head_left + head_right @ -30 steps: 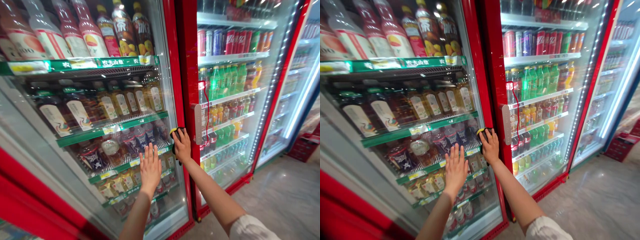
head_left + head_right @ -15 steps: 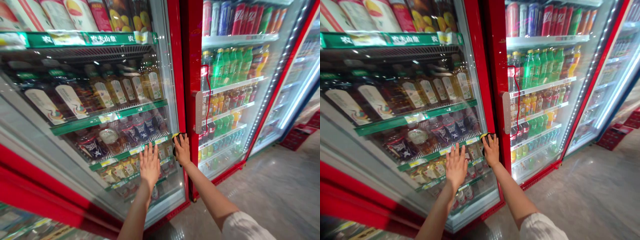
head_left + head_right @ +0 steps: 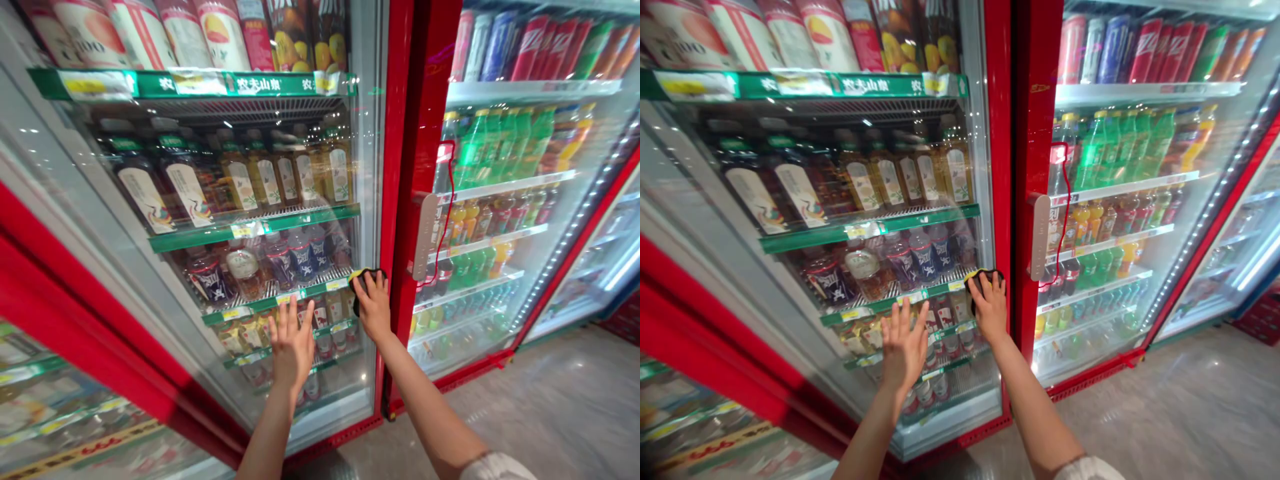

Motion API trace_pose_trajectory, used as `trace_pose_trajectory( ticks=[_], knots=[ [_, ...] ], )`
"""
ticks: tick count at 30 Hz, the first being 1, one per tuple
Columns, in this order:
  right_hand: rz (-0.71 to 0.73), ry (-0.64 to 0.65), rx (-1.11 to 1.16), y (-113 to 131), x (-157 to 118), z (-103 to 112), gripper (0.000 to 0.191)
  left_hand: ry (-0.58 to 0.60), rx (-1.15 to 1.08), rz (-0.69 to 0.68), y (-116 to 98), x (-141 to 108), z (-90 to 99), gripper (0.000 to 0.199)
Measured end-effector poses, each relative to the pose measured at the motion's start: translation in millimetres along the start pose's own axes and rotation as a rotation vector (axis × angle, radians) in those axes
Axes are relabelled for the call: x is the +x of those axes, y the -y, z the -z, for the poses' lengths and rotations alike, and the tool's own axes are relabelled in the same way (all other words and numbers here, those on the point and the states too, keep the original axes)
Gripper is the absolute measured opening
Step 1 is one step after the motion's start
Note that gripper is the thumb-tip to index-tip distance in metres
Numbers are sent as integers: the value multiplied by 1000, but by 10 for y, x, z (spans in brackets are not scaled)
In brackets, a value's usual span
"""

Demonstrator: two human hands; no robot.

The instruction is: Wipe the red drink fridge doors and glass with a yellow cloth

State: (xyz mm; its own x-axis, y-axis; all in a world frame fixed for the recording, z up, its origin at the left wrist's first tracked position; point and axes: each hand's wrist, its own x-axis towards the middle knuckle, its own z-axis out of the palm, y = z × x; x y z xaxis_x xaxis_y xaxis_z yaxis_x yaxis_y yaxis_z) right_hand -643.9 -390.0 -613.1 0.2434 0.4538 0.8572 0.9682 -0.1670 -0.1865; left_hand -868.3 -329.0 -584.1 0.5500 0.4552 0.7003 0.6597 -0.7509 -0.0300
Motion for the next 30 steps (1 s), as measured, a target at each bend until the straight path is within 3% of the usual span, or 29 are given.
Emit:
trace_pose_trajectory(
  ticks=[3, 7, 10, 12, 15, 18, 21, 25, 27, 30],
  knots=[
    [-99, -109, -14, 243, 269, -39, 64, -15, -4, 23, 59, -24, 24, 71],
    [48, 28, -27, 539, 174, -101, 60, 2, -38, 24, 74, -19, 25, 72],
    [106, 149, -53, 463, -77, -102, 62, -9, -58, 17, 98, -13, 9, 70],
    [73, 160, -64, 362, -115, -91, 63, -26, -65, 2, 130, -14, -13, 69],
    [-63, 82, -77, 364, 80, -106, 64, -45, -77, -21, 189, -20, -64, 72],
    [-116, 30, -80, 588, 271, -198, 63, -50, -94, -35, 232, -27, -117, 78],
    [-10, 113, -74, 794, 158, -319, 63, -62, -116, -39, 259, -29, -140, 82],
    [124, 219, -80, 761, -146, -346, 59, -61, -137, -70, 334, -23, -120, 83],
    [77, 218, -94, 715, -114, -302, 60, -78, -134, -91, 400, -21, -107, 83],
    [-90, 147, -104, 818, 170, -274, 64, -136, -117, -108, 511, -25, -97, 82]
  ],
)
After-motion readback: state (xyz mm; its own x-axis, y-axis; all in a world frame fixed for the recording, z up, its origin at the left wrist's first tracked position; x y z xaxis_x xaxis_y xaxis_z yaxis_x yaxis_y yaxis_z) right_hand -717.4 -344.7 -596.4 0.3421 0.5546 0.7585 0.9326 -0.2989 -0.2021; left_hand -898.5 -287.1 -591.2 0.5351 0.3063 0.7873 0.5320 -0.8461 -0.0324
